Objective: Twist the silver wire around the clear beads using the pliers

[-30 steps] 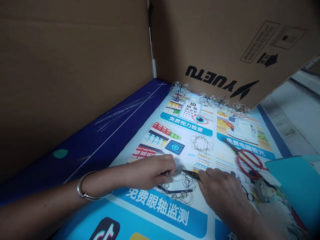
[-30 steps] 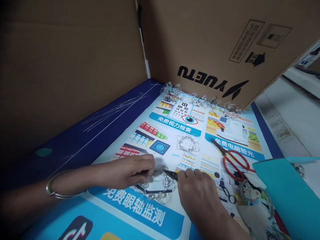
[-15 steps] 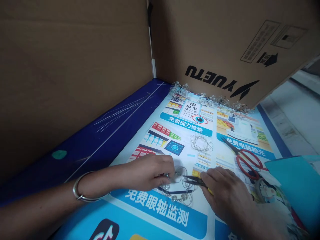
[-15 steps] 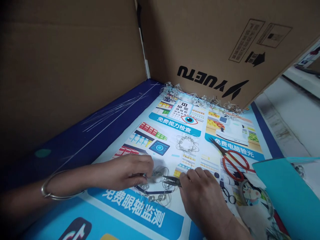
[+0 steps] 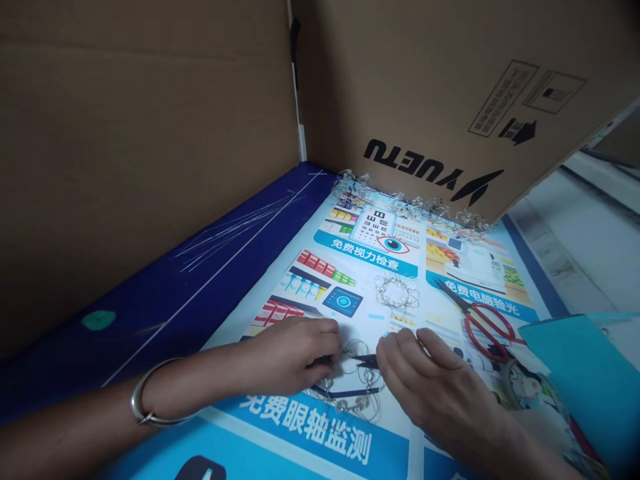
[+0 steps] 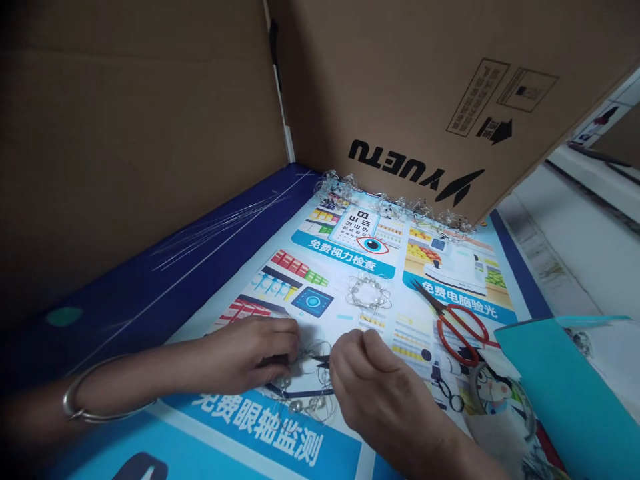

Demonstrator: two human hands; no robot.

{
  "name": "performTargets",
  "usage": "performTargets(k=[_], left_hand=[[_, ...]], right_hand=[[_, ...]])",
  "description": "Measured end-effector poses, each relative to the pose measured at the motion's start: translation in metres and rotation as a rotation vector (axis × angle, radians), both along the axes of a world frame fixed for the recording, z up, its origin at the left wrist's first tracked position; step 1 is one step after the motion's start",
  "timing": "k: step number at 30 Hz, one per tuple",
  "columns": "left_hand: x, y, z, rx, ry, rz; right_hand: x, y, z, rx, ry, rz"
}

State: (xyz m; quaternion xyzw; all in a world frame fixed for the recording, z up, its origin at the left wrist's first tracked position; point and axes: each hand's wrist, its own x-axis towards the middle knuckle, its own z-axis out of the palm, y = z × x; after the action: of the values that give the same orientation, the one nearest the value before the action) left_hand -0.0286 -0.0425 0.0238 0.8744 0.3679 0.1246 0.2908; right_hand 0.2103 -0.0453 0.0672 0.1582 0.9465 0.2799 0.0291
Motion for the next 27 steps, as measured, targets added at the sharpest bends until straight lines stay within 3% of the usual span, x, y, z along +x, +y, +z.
performTargets(k=[5,19,27], left_hand=[[0.000,0.001,0.001,0.003,-0.040,-0.017],[0.000,0.002,-0.003,-0.034,-0.138,-0.095],[-0.001,0.003,-0.001,-0.004,-0.179,-0.143]], right_hand=[[0.000,0.001,-0.005,-0.045,0.095,-0.019],[0.010,0.002,-0.027,-0.381,0.205,-0.442],[0.007,0.001,-0.027,-0.384,0.195,-0.495]])
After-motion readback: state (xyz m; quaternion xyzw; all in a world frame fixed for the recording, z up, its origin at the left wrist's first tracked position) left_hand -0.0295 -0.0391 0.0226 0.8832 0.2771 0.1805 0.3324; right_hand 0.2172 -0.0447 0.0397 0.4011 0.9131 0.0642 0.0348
